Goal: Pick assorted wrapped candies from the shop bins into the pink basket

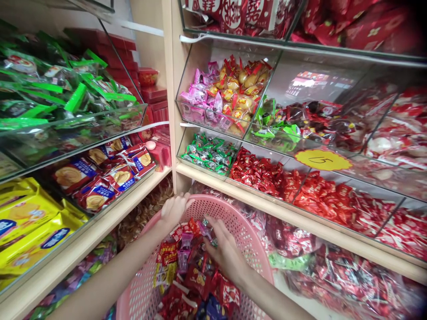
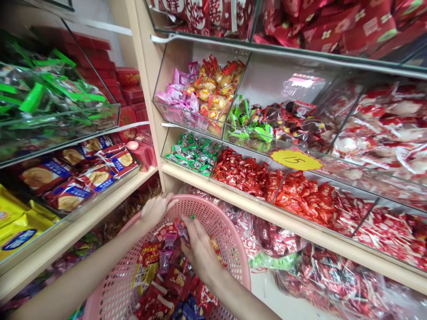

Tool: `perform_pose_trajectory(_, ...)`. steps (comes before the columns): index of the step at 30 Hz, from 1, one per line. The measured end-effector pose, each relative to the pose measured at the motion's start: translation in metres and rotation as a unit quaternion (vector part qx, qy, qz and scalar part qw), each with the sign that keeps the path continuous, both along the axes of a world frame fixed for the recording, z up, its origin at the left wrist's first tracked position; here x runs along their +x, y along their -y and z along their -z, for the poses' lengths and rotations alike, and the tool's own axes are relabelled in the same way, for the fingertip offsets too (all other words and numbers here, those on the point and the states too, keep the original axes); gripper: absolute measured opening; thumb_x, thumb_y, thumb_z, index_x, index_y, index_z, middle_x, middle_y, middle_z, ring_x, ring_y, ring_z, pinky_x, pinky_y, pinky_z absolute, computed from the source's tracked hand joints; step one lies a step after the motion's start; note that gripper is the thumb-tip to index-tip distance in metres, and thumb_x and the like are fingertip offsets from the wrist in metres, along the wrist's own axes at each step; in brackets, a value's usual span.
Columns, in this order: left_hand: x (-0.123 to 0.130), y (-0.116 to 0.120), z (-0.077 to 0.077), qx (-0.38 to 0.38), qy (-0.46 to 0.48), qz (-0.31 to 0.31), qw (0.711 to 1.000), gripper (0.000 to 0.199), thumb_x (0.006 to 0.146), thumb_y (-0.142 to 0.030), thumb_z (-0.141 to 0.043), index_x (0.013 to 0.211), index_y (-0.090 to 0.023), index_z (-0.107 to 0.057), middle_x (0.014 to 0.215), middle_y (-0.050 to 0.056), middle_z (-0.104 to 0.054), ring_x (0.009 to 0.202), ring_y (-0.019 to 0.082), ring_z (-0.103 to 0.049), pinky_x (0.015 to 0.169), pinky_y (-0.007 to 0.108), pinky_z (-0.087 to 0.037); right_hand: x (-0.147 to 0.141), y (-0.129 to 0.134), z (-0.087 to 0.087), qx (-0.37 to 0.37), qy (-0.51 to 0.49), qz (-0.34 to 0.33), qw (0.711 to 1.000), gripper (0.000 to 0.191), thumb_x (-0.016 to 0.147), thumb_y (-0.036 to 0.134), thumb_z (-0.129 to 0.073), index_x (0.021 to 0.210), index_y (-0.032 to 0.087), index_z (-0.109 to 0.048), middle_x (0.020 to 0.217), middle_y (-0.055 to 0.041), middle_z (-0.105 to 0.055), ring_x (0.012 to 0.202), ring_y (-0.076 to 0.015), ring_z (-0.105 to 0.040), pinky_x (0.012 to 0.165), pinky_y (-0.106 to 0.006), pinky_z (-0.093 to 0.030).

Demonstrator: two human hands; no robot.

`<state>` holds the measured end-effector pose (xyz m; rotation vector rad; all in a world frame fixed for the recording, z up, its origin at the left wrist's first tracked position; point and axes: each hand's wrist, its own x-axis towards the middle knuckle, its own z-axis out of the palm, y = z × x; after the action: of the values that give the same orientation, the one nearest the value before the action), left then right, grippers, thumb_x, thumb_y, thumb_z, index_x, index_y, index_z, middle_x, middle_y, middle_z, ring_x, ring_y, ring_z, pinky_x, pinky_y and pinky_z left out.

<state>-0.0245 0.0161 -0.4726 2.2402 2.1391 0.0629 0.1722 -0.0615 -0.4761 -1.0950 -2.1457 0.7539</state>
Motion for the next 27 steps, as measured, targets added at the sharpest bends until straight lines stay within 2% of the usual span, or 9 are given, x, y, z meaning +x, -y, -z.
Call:
perform_pose_trajectory(4, 0.000, 0.002, 0.000, 0.001, 0.002, 0.001, 1.000, 0.039, 0.097, -0.044, -0.031, 0.111, -0.020, -0.058, 0.106, 0.011, -0.068, 0.092, 0.026, -0.068, 0.071, 0.032, -0.051, -0.001, 0.003, -0.005, 0.011, 0.006, -0.002, 1.000, 0.061, 0.087, 0.011, -0.046, 0.143, 0.028, -0.031, 0.126, -0.0095, -0.052, 0.119, -0.0226, -0.050, 0.101, -0.042, -0.044)
perform_pose_trajectory(7, -0.001, 0.004, -0.001, 0.003, 0.004, -0.001, 1.000, 0.040, 0.097, -0.045, -0.030, 0.110, -0.020, -0.058, 0.103, 0.011, -0.068, 0.092, 0.026, -0.068, 0.071, 0.032, -0.051, -0.002, 0.002, -0.002, -0.023, -0.034, 0.013, 0.999, 0.057, 0.086, 0.013, -0.048, 0.140, 0.027, -0.036, 0.123, -0.0088, -0.054, 0.110, -0.0212, -0.053, 0.096, -0.040, -0.046)
perform_pose_trajectory(10, -0.001, 0.005, 0.000, 0.005, 0.003, -0.004, 1.000, 0.041, 0.097, -0.045, -0.029, 0.111, -0.019, -0.058, 0.100, 0.011, -0.069, 0.090, 0.027, -0.068, 0.069, 0.032, -0.051, -0.003, -0.008, 0.010, -0.090, -0.085, 0.031, 0.992, 0.051, 0.083, 0.016, -0.053, 0.132, 0.025, -0.043, 0.121, -0.0073, -0.056, 0.101, -0.0195, -0.056, 0.090, -0.038, -0.047)
perform_pose_trajectory(14, 0.000, 0.006, 0.000, 0.004, 0.002, -0.006, 1.000, 0.042, 0.097, -0.046, -0.029, 0.112, -0.019, -0.058, 0.102, 0.011, -0.068, 0.088, 0.027, -0.068, 0.066, 0.032, -0.051, -0.006, -0.031, 0.028, -0.229, -0.128, -0.017, 0.965, 0.026, 0.076, 0.020, -0.063, 0.101, 0.019, -0.056, 0.090, -0.0005, -0.060, 0.078, -0.0158, -0.055, 0.072, -0.030, -0.047)
perform_pose_trajectory(17, 0.000, 0.006, -0.001, 0.002, 0.002, -0.007, 1.000, 0.042, 0.097, -0.045, -0.029, 0.111, -0.018, -0.058, 0.100, 0.012, -0.068, 0.088, 0.026, -0.068, 0.067, 0.032, -0.051, -0.011, -0.049, 0.031, -0.278, -0.052, -0.082, 0.956, 0.023, 0.069, 0.017, -0.069, 0.087, 0.019, -0.056, 0.073, 0.0060, -0.053, 0.065, -0.0113, -0.048, 0.061, -0.025, -0.040)
perform_pose_trajectory(21, 0.000, 0.004, 0.000, 0.002, 0.002, -0.003, 1.000, 0.042, 0.098, -0.044, -0.027, 0.111, -0.018, -0.057, 0.102, 0.012, -0.068, 0.089, 0.025, -0.068, 0.069, 0.031, -0.051, -0.020, -0.065, 0.032, -0.271, 0.112, -0.160, 0.943, 0.028, 0.064, 0.010, -0.073, 0.085, 0.019, -0.057, 0.073, 0.0075, -0.053, 0.068, -0.0108, -0.048, 0.061, -0.022, -0.038)
perform_pose_trajectory(27, -0.002, 0.004, 0.001, -0.001, 0.007, -0.002, 1.000, 0.044, 0.098, -0.045, -0.025, 0.112, -0.018, -0.056, 0.107, 0.014, -0.066, 0.089, 0.026, -0.068, 0.069, 0.032, -0.050, -0.034, -0.077, 0.047, -0.211, 0.170, -0.244, 0.931, 0.024, 0.064, 0.008, -0.072, 0.084, 0.018, -0.063, 0.078, 0.0048, -0.059, 0.072, -0.0119, -0.053, 0.064, -0.023, -0.041)
